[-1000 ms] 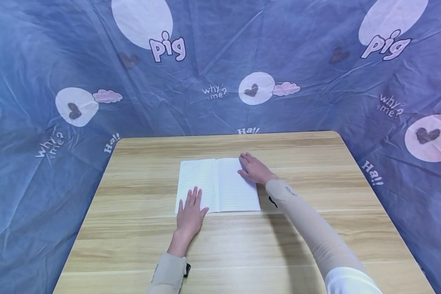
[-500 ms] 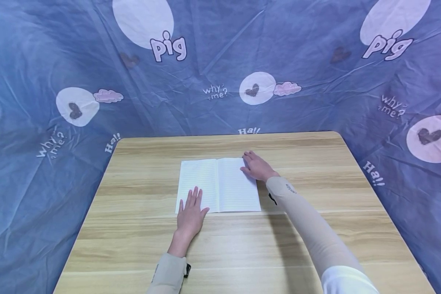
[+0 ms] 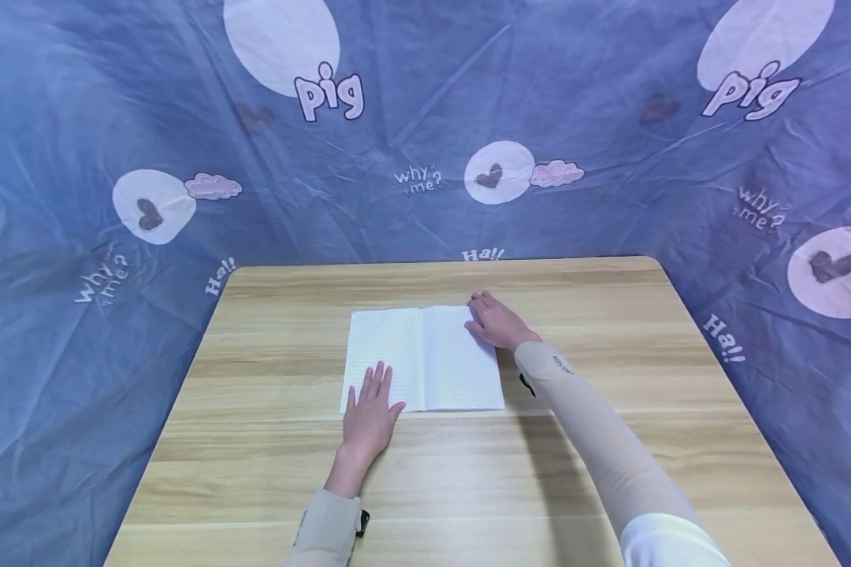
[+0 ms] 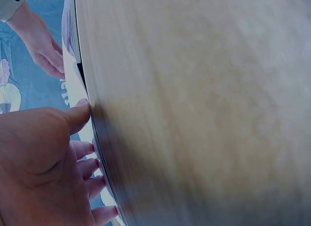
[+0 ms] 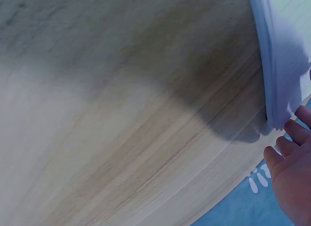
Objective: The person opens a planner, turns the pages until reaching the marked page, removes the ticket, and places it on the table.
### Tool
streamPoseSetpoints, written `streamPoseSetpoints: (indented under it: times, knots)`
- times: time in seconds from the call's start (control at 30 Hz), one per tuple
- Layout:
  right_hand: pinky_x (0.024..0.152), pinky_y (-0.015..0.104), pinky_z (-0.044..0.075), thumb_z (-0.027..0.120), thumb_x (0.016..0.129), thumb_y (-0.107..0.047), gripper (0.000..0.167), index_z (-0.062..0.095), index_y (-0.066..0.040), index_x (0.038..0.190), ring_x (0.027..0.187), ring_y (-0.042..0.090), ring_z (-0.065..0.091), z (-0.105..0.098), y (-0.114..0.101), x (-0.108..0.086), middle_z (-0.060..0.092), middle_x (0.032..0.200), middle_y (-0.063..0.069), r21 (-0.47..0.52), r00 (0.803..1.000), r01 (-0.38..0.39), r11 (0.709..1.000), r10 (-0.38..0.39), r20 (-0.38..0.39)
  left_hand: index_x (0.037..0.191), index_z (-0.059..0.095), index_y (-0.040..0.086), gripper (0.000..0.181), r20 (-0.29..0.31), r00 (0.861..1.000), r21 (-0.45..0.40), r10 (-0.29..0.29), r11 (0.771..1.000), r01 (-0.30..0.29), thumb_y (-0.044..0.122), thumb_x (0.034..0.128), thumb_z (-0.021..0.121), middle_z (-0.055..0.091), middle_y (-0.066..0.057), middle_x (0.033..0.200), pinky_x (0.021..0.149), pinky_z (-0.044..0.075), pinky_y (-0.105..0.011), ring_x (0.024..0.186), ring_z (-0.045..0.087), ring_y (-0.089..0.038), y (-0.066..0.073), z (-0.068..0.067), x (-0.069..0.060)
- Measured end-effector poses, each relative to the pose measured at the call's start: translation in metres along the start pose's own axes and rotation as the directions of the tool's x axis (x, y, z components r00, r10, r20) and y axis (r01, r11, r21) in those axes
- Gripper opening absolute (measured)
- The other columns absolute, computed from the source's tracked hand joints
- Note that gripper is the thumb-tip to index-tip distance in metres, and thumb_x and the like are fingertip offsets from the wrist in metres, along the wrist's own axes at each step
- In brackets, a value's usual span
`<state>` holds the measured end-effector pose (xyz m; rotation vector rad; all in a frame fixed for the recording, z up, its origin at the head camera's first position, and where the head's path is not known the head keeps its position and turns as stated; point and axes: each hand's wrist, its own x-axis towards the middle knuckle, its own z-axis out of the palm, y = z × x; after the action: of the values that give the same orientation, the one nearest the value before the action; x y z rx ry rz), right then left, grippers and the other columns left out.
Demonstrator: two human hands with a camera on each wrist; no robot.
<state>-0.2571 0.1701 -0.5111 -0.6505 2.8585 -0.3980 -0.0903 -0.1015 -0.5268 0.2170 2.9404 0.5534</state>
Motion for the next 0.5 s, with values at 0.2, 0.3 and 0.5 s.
streamPoseSetpoints:
  times: [0.2,0.3,0.5]
  knots:
    - [0.119,0.047,0.017,0.053,0.102,-0.030,0.055,0.044,0.008,0.141,0.145,0.039,0.019,-0.0017,-0.0022,0.0017,0.032,0.154,0.024,0.014,1.000,0.013,1.000,-0.013,-0.019,0.154,0.027,0.003,0.066,-0.009,1.000,-0.003,0.002,1.000,-0.002,0.034,0.1014,0.052,0.018,-0.012,0.162,0.117,0.011,-0.057,0.149,0.013,-0.031,0.0006,0.0010,-0.0003]
    - [0.119,0.046,0.017,0.053,0.102,-0.030,0.056,0.044,0.009,0.141,0.146,0.038,0.019,-0.0027,-0.0039,0.0019,0.033,0.153,0.024,0.019,1.000,0.012,1.000,-0.012,-0.017,0.154,0.026,0.003,0.066,-0.009,1.000,0.000,0.001,1.000,-0.001,0.034,0.1016,0.051,0.017,-0.012,0.162,0.118,0.011,-0.057,0.149,0.012,-0.031,0.0005,0.0016,-0.0002]
    - [0.119,0.046,0.017,0.055,0.101,-0.028,0.053,0.046,0.009,0.139,0.145,0.038,0.021,-0.0038,-0.0053,0.0022,0.036,0.151,0.024,0.020,0.999,0.012,1.000,-0.011,-0.034,0.155,0.025,0.004,0.066,0.000,1.000,0.001,-0.005,1.000,0.005,0.035,0.1018,0.051,0.016,-0.011,0.163,0.118,0.010,-0.056,0.149,0.011,-0.029,0.0004,0.0032,0.0005]
